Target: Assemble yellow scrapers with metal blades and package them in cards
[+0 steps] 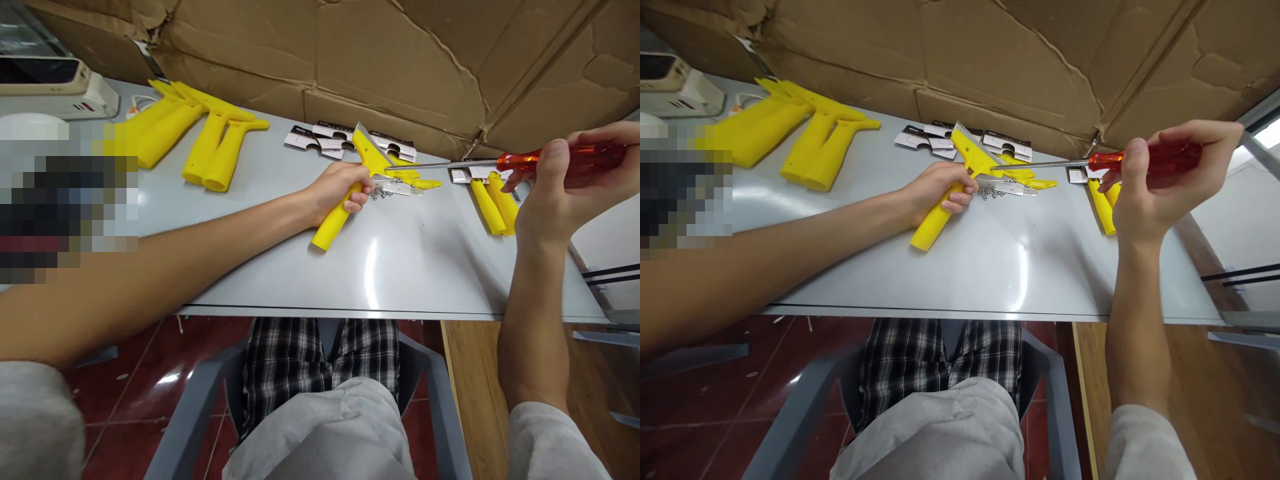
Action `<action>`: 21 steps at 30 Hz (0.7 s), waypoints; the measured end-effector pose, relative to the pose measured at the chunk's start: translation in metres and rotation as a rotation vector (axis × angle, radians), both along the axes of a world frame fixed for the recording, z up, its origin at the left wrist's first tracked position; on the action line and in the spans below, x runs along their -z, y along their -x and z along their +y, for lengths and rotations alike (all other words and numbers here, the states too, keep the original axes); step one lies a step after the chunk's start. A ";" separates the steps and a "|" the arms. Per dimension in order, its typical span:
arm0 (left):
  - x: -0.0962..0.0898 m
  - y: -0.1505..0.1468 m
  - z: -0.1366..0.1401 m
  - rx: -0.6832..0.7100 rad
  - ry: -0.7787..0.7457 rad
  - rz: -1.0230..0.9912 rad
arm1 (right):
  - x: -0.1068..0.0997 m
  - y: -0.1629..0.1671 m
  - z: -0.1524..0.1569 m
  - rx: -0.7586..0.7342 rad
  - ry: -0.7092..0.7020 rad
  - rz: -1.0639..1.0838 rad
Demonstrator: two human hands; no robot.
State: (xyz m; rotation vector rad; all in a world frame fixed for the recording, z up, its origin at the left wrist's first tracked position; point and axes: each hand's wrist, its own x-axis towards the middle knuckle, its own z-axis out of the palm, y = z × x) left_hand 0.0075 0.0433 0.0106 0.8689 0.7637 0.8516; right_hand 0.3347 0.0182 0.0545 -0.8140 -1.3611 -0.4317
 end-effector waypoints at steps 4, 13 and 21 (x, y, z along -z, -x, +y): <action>0.000 0.001 0.001 0.016 0.003 0.000 | -0.001 0.004 -0.001 -0.093 -0.159 -0.135; 0.002 0.002 0.001 0.030 -0.020 0.013 | -0.002 0.012 -0.006 -0.076 -0.129 -0.095; 0.002 0.002 0.001 0.024 -0.021 0.004 | -0.003 0.020 -0.006 -0.013 -0.143 -0.089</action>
